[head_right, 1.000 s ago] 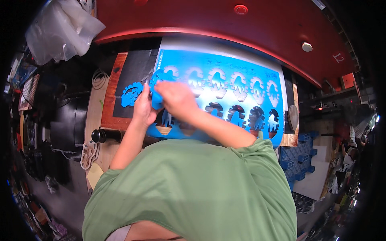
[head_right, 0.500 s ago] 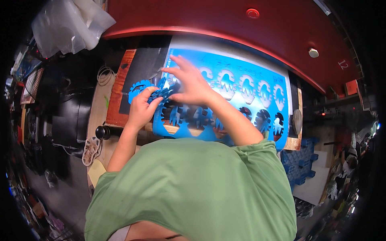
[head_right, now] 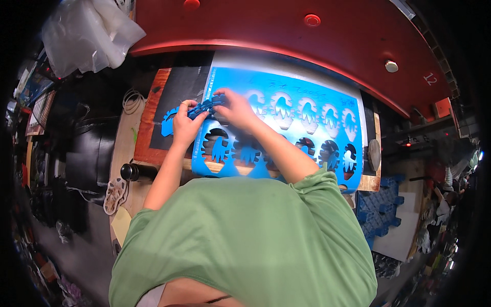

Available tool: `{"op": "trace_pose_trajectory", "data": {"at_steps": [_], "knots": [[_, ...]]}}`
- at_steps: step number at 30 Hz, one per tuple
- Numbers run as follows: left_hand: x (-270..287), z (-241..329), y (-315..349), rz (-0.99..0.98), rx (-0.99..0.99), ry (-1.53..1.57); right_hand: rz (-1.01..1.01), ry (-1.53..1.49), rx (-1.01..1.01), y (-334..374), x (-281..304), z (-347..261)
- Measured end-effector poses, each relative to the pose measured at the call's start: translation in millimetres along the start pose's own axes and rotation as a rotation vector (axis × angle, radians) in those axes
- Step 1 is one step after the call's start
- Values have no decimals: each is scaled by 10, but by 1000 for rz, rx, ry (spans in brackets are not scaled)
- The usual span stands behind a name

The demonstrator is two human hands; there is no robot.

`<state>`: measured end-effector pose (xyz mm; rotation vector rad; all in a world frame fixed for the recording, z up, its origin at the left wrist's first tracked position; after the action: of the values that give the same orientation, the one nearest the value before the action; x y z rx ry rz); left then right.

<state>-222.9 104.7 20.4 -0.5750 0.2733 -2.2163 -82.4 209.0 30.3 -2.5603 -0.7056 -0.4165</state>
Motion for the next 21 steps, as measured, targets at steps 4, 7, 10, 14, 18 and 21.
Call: {"op": "trace_pose_trajectory", "data": {"at_steps": [4,7,10,14,18,21], "knots": [[1,-35,-1,7,159,187,39,-240,28,-26,-28,-77],[35,87,-94,17,-104,74,107,-243,114,-62,-6,-96],[-44,-163,-88,-69,98,77,100,-74,63,-65,-57,37],[-64,-174,-52,-50,33,69,112,-159,-64,-51,-44,189],[-56,-114,-10,-43,-32,19,155,77,196,-16,66,17],[-50,-98,5,-48,-50,-22,129,93,279,30,87,-46]]}}
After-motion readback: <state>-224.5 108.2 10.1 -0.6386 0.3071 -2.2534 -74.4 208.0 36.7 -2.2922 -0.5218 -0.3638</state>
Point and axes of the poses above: each hand's wrist, its own y-axis away from the middle knuckle, its own x-axis out of the back of the hand, z = x × y, the point moved 8 cm from there along -y, towards the middle knuckle, and after that the axes turned 12 degrees about z, right-handed, at the moved point
